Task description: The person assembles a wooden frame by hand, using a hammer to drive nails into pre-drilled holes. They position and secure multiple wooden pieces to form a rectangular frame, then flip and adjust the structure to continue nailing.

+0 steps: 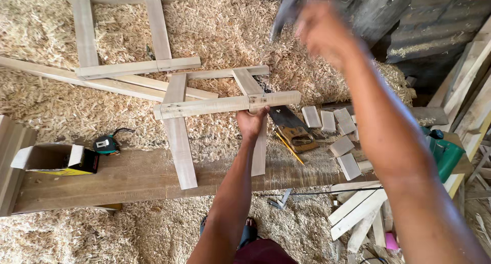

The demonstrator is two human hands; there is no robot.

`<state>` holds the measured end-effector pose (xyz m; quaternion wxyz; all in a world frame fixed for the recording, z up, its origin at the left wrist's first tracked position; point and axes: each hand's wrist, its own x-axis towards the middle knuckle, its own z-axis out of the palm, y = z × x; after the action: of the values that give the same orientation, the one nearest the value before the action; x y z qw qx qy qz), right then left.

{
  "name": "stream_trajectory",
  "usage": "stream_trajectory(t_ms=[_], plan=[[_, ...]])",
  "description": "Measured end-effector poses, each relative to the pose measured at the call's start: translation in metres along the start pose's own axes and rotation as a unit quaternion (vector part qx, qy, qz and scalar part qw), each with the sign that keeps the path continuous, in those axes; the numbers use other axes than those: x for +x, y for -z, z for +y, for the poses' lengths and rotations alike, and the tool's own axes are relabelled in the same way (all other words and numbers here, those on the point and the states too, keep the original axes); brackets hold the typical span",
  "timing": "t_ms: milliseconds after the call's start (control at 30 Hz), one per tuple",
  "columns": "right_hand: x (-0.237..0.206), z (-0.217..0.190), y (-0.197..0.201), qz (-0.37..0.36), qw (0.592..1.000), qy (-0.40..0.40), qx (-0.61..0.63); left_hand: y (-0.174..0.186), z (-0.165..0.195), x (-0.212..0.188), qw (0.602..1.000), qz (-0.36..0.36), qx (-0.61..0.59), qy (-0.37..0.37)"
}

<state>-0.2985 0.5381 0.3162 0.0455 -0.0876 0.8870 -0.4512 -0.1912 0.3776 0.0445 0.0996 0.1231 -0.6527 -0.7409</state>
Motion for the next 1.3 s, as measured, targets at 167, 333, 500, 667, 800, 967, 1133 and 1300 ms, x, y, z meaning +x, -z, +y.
stream_trajectory(t_ms=[167,333,500,667,800,967,1133,1300], plan=[[0.013,-0.016,0.0,0.06,0.996,-0.015,-0.071,0.0,-0.011,0.006,0.999,0.016,-0.007,-0.045],[-0.024,0.042,-0.064,-0.162,0.969,-0.093,-0.164,-0.002,-0.026,0.013,0.973,-0.093,-0.185,-0.103],[-0.022,0.024,-0.045,-0.087,0.986,-0.048,-0.135,0.002,-0.035,0.001,0.992,0.0,-0.052,-0.119],[-0.009,-0.002,0.017,0.007,0.999,0.011,-0.046,-0.001,-0.015,-0.005,0.997,0.012,-0.047,-0.06],[0.02,0.021,0.024,0.266,0.962,0.041,0.041,0.002,-0.004,-0.007,0.999,0.02,0.018,-0.026],[-0.028,0.047,-0.055,-0.127,0.971,-0.102,-0.174,0.002,-0.013,-0.003,0.994,-0.004,-0.061,-0.086],[-0.033,0.021,-0.038,-0.071,0.982,-0.022,-0.176,-0.002,-0.028,0.0,0.942,-0.081,-0.322,-0.053],[0.011,0.025,0.036,0.044,0.998,0.034,-0.041,-0.003,-0.022,0.002,0.995,0.025,0.06,-0.081]])
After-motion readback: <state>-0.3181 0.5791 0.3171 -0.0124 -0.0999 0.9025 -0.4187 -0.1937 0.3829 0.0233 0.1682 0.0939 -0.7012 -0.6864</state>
